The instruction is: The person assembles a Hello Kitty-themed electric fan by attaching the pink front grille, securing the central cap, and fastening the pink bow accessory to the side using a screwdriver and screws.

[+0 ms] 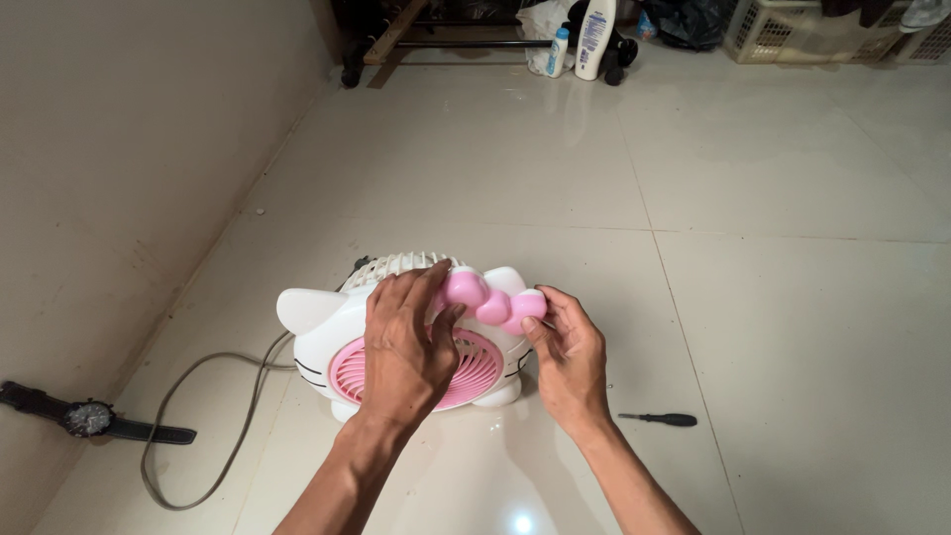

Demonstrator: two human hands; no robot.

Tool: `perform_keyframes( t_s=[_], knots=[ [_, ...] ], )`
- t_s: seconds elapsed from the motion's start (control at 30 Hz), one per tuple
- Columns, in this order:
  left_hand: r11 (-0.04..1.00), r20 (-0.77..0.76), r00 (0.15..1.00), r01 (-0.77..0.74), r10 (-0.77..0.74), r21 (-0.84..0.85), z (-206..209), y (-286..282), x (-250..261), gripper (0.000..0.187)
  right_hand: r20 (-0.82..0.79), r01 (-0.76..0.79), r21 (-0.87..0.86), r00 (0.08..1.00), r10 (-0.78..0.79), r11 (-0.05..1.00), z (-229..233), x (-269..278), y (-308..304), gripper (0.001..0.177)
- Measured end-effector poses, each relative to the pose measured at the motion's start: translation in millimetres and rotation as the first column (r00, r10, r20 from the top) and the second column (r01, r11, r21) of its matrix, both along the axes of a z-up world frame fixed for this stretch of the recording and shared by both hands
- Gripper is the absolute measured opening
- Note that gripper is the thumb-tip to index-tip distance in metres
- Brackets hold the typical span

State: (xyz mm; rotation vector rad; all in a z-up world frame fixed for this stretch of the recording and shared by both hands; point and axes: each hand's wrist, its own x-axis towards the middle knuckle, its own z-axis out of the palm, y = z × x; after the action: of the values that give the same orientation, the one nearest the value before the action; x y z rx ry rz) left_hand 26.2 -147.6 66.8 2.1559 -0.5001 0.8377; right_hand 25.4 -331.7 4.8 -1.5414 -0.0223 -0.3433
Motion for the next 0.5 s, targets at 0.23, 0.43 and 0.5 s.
perform_keyframes(
  t_s=[0.23,0.43,0.5],
  knots=[
    [0.999,-0.052,0.998,0.029,-0.029,-0.016,9,1,1,0.035,0.011,-0.052,-0.009,0.999,0.052,0.999,-1,2,-6,0.041],
    [0.999,-0.106,0.994,0.033,-0.035,-0.016,14,2,0,0.036,0.022,-0.041,-0.044,0.999,0.042,0.998,-2,3,-5,0.041],
    [0.999,-0.086,0.996,0.036,-0.036,-0.013,15,2,2,0.036,0.058,-0.052,-0.028,0.997,0.053,0.998,-1,3,-5,0.040]
  ],
)
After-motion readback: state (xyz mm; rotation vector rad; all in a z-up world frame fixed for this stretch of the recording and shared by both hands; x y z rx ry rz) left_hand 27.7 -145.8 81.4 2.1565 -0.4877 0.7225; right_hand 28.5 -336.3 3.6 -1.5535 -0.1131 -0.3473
